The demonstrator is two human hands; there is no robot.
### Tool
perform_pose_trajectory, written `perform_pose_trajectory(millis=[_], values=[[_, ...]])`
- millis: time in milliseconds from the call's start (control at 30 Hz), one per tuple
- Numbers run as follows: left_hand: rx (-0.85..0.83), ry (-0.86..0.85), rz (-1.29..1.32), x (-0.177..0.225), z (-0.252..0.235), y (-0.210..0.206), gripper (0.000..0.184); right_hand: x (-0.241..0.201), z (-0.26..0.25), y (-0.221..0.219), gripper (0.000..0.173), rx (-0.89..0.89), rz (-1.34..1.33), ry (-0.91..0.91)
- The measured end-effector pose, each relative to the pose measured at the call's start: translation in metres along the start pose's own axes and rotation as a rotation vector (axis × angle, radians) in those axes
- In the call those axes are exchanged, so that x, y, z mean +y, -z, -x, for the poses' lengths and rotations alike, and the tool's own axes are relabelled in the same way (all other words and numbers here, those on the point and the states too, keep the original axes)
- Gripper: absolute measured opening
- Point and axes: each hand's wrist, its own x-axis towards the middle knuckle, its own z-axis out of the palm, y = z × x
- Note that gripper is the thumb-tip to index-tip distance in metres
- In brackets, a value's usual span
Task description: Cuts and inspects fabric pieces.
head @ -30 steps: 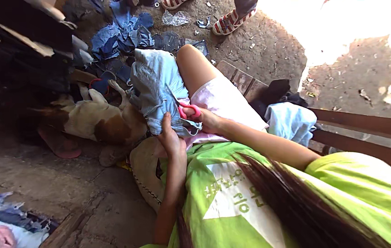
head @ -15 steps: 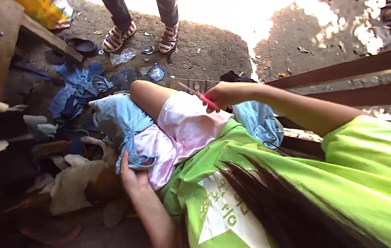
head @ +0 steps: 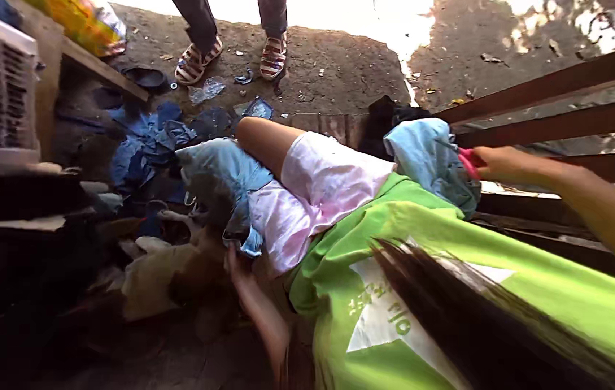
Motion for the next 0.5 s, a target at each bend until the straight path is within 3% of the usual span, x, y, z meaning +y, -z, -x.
perform_pose_trajectory(millis=[133, 233, 333, 500], values=[[0.076, -0.017, -0.039, 0.013, 0.0, -0.007, 0.036, 0.012, 0.012, -0.016, 0.064, -0.171, -0.257, -0.074], [0.063, -0.025, -0.02, 0.019, -0.001, -0.011, 0.037, 0.01, 0.013, -0.015, 0.061, -0.192, -0.453, -0.159], [0.075, -0.017, 0.01, 0.018, -0.002, -0.015, 0.038, 0.008, 0.011, -0.015, 0.05, -0.08, -0.32, -0.186], [0.264, -0.089, -0.012, -0.011, -0.015, -0.008, 0.048, -0.009, 0.023, -0.022, 0.052, 0.144, -0.017, -0.186]])
